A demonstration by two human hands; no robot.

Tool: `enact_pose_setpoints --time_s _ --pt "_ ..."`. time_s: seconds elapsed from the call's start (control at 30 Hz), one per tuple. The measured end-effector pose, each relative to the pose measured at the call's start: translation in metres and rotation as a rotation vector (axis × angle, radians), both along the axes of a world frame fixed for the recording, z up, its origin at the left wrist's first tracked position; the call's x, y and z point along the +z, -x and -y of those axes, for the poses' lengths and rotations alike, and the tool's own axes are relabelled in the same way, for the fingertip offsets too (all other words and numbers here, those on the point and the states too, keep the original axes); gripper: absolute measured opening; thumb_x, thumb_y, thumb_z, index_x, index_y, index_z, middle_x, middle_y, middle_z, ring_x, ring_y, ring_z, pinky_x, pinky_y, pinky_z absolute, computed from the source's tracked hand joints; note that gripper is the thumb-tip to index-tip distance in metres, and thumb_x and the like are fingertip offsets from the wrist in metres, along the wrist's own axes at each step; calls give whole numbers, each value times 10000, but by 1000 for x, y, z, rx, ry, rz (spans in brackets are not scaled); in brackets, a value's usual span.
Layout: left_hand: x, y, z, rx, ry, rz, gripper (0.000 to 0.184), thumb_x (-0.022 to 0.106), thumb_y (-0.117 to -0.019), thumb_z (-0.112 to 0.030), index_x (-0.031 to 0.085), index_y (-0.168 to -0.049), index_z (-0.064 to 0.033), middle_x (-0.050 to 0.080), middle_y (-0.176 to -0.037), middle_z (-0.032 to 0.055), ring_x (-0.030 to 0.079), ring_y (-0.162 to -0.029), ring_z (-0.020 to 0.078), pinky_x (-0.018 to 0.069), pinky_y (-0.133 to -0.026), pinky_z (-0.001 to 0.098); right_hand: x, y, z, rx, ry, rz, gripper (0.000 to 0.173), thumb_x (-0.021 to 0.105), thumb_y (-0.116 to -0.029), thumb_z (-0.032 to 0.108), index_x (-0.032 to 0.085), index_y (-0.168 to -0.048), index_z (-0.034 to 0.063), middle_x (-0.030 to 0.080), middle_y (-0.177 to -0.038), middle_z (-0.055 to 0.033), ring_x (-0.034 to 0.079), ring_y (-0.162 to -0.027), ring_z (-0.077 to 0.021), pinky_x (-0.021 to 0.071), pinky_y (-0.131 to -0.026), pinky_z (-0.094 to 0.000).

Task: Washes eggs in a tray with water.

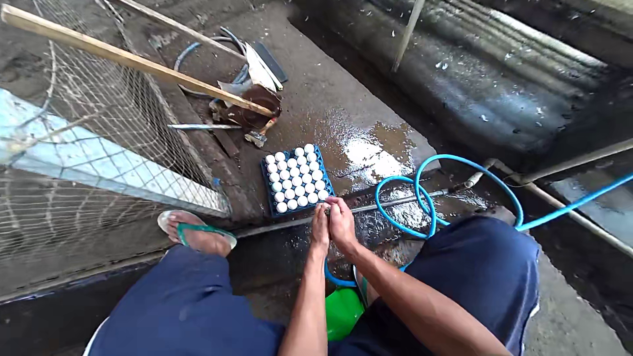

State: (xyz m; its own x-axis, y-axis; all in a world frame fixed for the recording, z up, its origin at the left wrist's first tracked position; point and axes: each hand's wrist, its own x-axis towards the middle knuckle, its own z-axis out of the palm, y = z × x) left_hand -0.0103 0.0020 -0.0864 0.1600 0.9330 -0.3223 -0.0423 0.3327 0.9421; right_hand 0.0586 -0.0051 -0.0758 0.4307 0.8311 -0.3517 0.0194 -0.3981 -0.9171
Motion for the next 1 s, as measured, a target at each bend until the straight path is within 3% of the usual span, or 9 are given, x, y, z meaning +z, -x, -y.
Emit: enact_pose_setpoints --time_s 0.17,0.27,0.37,0.5,0.6,0.7,0.77,0.9,1.0 --pt "-8 16 -8 -122 147 163 492 115 -1054 -264 548 -1127 -42 579 -694 9 484 -473 70 416 -414 229 -20 -16 -18 -114 183 -242 346 402 -1091 229 595 -1307 40 643 -1158 -190 624 -1035 -279 509 -890 -497" --pt "-8 19 -8 -120 170 126 377 289 -1094 -274 432 -1361 -50 584 -1063 77 588 -845 114 518 -703 298 -8 -7 -9 -50 69 -32 381 358 -1087 220 575 -1351 51 658 -1123 -173 655 -959 -246 544 -802 -457" --pt "1 11 -1 -80 165 149 503 183 -1132 -306 400 -1501 -42 562 -1380 112 565 -1190 117 474 -1013 313 -9 2 -2 103 -178 209 437 371 -1043 158 594 -1367 -30 467 -1533 -257 400 -1478 -343 346 -1210 -473" --pt "-8 2 -1 -39 162 -23 554 163 -1127 -388 544 -1350 -54 644 -1136 113 624 -884 143 528 -720 315 -6 -3 -14 -41 52 8 367 403 -1059 179 634 -1317 60 647 -1278 -182 604 -1196 -287 484 -989 -509" --pt "-3 0 3 -5 95 46 527 185 -1135 -248 362 -1514 73 424 -1531 250 452 -1389 246 340 -1170 383 7 0 -9 43 64 72 391 389 -1066 190 602 -1358 40 653 -1282 -197 619 -1208 -308 478 -1033 -520" --pt "0 9 3 -15 171 -10 534 185 -1129 -342 603 -1239 -28 654 -995 89 609 -828 117 526 -729 296 -7 -5 -18 12 118 -69 352 458 -1039 200 644 -1306 64 681 -1184 -182 648 -1091 -291 511 -931 -522" --pt "-7 5 0 -13 157 -37 504 190 -1106 -362 589 -953 -94 523 -637 -3 449 -480 67 393 -439 230 -14 -12 -26 -43 260 -251 337 440 -1070 242 595 -1303 53 647 -1149 -191 633 -1020 -298 525 -858 -516" --pt "-8 4 0 -9 69 -59 514 184 -1131 -214 411 -1468 100 482 -1461 282 490 -1344 287 365 -1147 426 7 4 -13 77 152 21 396 356 -1078 198 620 -1321 31 671 -1231 -205 632 -1175 -322 483 -1003 -538" --pt "-8 10 0 -27 165 -31 519 184 -1124 -334 600 -1214 -38 641 -942 83 594 -770 119 516 -676 304 -5 -3 -18 3 192 -135 338 431 -1066 205 651 -1269 50 680 -1152 -185 641 -1079 -291 506 -921 -516"
